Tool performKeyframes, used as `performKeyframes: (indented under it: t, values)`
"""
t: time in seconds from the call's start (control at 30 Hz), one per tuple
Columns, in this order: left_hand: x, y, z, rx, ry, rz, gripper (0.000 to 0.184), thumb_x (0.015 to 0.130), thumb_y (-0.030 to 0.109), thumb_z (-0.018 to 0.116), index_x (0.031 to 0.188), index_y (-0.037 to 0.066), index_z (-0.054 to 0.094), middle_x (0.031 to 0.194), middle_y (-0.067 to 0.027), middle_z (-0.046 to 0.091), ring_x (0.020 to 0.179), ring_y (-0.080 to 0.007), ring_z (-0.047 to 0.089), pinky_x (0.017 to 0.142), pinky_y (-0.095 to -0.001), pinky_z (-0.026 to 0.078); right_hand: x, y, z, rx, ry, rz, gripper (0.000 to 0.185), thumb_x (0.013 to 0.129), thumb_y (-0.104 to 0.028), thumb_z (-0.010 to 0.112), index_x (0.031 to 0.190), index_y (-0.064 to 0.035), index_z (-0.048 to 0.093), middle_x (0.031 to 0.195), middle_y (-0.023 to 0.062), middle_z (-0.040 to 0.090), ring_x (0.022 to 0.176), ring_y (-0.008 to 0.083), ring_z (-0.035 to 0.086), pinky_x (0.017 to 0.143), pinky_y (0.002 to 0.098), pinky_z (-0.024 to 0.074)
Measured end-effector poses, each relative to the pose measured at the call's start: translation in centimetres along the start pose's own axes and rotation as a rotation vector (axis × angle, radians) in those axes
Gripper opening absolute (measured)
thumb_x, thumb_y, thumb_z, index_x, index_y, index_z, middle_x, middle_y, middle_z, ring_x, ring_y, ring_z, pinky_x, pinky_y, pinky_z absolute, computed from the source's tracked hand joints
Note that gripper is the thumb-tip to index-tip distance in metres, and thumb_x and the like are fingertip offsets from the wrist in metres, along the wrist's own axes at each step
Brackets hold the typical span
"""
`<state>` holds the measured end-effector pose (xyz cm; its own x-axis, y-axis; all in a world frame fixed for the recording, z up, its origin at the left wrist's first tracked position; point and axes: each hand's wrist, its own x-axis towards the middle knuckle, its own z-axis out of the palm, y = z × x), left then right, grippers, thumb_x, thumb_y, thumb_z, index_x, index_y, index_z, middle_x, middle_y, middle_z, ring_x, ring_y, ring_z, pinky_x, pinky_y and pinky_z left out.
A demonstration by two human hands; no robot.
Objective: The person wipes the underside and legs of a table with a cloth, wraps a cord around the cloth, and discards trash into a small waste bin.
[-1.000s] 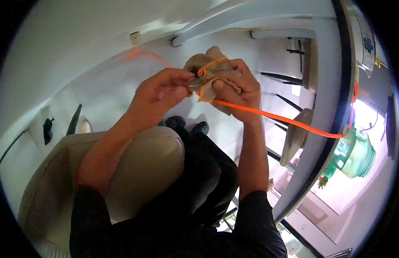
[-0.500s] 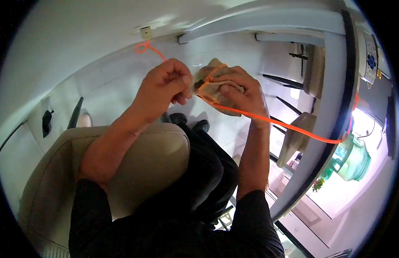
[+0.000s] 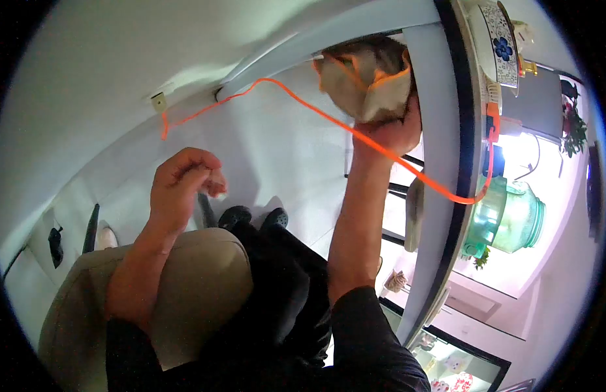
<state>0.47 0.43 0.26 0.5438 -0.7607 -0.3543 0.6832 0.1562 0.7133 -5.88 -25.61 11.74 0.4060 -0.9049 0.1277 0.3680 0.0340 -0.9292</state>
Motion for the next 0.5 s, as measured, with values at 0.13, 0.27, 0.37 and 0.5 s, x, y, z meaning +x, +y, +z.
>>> performKeyframes:
  t: [0.13,0.27,0.37,0.5]
  values:
    - [0.0,-0.4,-0.2,-0.050,-0.014,0.118,0.012,0.087,0.011,0.055,0.091,0.001,0.061,0.080,-0.0114,0.064,0.065,-0.0183,0.060,0.059,-0.0312,0.046,1.9,2.5,1.5,-0.158,-0.087,-0.140,0.055,0.089,-0.012,0.058,0.141,-0.0078,0.039,0.134,0.0083,0.050,0.122,0.0265,0.051,0.104,0.0416,0.0433]
    - [-0.2,0.5,-0.5,-0.043,0.055,-0.080,0.015,0.084,0.017,0.059,0.088,0.003,0.059,0.078,-0.0111,0.063,0.062,-0.0180,0.059,0.055,-0.0294,0.044,3.5,5.2,1.4,-0.231,-0.088,-0.304,0.059,0.088,-0.018,0.065,0.138,-0.0035,0.036,0.130,0.0108,0.050,0.115,0.0245,0.052,0.098,0.0381,0.0445]
    - [-0.3,0.3,-0.4,-0.106,-0.048,-0.127,0.020,0.085,0.025,0.061,0.084,0.006,0.054,0.073,-0.0095,0.060,0.056,-0.0170,0.054,0.051,-0.0281,0.042,4.0,8.9,-0.6,-0.375,-0.117,-0.387,0.062,0.087,-0.022,0.066,0.137,-0.0006,0.036,0.130,0.0135,0.050,0.114,0.0231,0.050,0.098,0.0354,0.0428]
    - [-0.1,-0.3,-1.7,-0.127,-0.001,-0.133,0.031,0.089,0.038,0.059,0.083,0.009,0.050,0.065,-0.0059,0.053,0.046,-0.0130,0.044,0.043,-0.0250,0.037,1.5,20.8,-3.7,-0.387,-0.154,-0.161,0.053,0.089,-0.020,0.054,0.136,-0.0001,0.036,0.123,0.0122,0.047,0.110,0.0226,0.046,0.098,0.0352,0.0397]
